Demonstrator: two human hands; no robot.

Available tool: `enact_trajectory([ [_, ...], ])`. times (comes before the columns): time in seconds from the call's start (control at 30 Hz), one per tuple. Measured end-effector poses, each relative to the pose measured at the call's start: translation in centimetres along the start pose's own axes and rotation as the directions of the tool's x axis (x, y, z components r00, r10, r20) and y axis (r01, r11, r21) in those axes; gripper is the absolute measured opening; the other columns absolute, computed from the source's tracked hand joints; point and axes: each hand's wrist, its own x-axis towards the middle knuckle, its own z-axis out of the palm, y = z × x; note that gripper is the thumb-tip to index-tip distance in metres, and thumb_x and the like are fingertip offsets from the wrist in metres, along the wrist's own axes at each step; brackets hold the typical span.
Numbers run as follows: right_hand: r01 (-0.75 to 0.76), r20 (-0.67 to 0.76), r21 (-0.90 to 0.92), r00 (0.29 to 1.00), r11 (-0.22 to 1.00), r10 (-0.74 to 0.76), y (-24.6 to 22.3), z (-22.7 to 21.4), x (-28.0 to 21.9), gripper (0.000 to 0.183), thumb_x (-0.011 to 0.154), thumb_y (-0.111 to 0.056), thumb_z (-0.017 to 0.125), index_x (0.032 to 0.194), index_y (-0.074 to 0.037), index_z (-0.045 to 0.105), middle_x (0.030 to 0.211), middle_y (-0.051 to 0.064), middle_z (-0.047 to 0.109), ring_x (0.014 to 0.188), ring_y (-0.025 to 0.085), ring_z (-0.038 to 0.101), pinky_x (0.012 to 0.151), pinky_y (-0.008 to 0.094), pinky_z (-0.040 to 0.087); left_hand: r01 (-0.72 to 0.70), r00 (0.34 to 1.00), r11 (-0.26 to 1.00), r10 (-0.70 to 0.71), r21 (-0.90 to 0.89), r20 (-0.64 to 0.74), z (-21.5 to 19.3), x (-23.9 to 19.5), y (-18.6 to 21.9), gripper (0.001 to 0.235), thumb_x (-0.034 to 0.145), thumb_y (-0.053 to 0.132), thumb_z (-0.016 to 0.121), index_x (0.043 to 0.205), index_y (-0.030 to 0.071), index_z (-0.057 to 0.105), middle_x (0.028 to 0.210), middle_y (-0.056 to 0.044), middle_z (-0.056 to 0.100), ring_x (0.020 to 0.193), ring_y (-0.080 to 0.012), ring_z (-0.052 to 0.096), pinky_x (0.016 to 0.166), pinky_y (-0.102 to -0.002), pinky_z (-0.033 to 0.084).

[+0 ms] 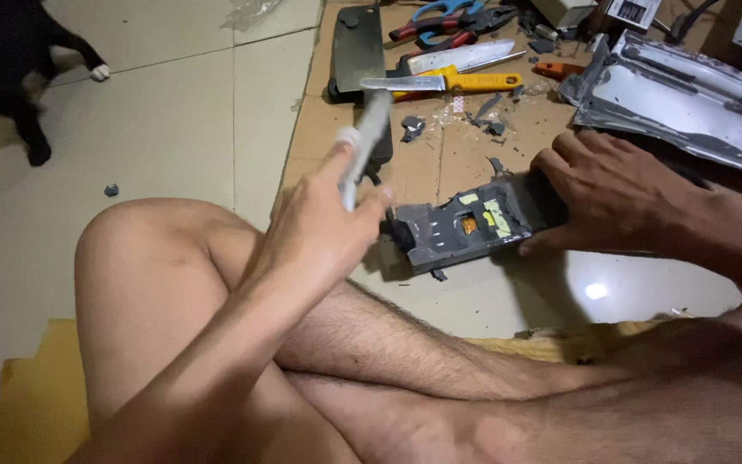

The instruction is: The person sits on the floor and uses a white scraper to remove material from a rectangular electronic component. They scrape the surface repeatedly, turning the component to access different areas. A black cat walks by in the background at one point.

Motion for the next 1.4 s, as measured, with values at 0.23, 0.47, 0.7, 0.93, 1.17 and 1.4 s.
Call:
enact_trajectory([
  [0.23, -0.229, -0.094, 0.034, 0.968, 0.973, 0.231, 3.4, 0.9, -0.6, 0.103, 0.064, -0.085, 0.067, 0.132, -0.010, 0.051, 0.123, 0.016, 0.058, 0.112, 0.036, 0.059, 0.092, 0.047, 0.055, 0.076, 0.996, 0.996, -0.078, -0.041, -0.034, 2.4, 3.2, 1.3, 0.047, 0.091, 0.058, 0.062, 0.118, 0.021, 0.056, 0.087, 0.002, 0.065, 0.075, -0.0148, 0.062, 0.070, -0.036, 0.054],
  [0.47, -0.331, 0.118, 0.245, 0.943, 0.911, 0.311, 3.9, 1.9, -0.5, 0.111, 0.062, -0.083, 0.070, 0.143, -0.012, 0.043, 0.133, 0.013, 0.053, 0.116, 0.029, 0.055, 0.094, 0.048, 0.056, 0.140, 0.989, 0.917, -0.150, -0.373, 0.003, 6.4, 7.0, 3.3, 0.046, 0.091, 0.030, 0.075, 0.128, 0.017, 0.051, 0.091, -0.001, 0.063, 0.054, -0.0086, 0.052, 0.045, -0.024, 0.050],
  [0.7, -0.354, 0.136, 0.416, 0.935, 0.838, 0.328, 4.3, 2.9, -0.9, 0.115, 0.058, -0.077, 0.076, 0.146, -0.014, 0.038, 0.145, 0.014, 0.047, 0.131, 0.035, 0.047, 0.107, 0.056, 0.048, 0.150, 0.953, 0.947, -0.215, -0.284, -0.212, 8.1, 7.2, 1.6, 0.063, 0.080, 0.018, 0.074, 0.137, 0.023, 0.049, 0.118, -0.004, 0.072, 0.103, -0.0266, 0.068, 0.081, -0.045, 0.057],
  [0.93, -0.333, 0.098, 0.392, 0.942, 0.858, 0.321, 4.3, 2.9, -0.7, 0.114, 0.057, -0.083, 0.072, 0.141, -0.012, 0.042, 0.141, 0.016, 0.051, 0.128, 0.036, 0.049, 0.105, 0.055, 0.046, 0.229, 0.951, 0.946, -0.268, -0.231, -0.153, 7.0, 5.6, 0.7, 0.048, 0.093, 0.010, 0.066, 0.135, 0.020, 0.044, 0.109, -0.008, 0.068, 0.081, -0.0218, 0.068, 0.059, -0.037, 0.057],
  [1.17, -0.360, 0.141, 0.268, 0.932, 0.894, 0.333, 3.6, 3.1, 0.0, 0.117, 0.058, -0.096, 0.051, 0.147, -0.021, 0.041, 0.143, 0.006, 0.051, 0.133, 0.030, 0.049, 0.115, 0.056, 0.036, -0.047, 0.980, 0.951, -0.015, -0.304, -0.199, 6.4, 2.3, 0.7, 0.044, 0.096, 0.023, 0.060, 0.137, 0.015, 0.046, 0.116, -0.005, 0.059, 0.078, -0.0184, 0.062, 0.054, -0.034, 0.054],
  [1.4, -0.607, 0.276, 0.091, 0.777, 0.789, 0.566, 0.9, -0.9, -1.2, 0.101, 0.076, -0.099, 0.033, 0.121, -0.013, 0.057, 0.123, 0.009, 0.069, 0.106, 0.029, 0.071, 0.094, 0.051, 0.051, -0.016, 0.978, 0.996, 0.034, -0.088, 0.204, 5.2, -1.0, 2.5, 0.045, 0.105, 0.028, 0.034, 0.148, 0.024, 0.046, 0.104, -0.010, 0.072, 0.078, -0.0238, 0.069, 0.065, -0.043, 0.055],
])
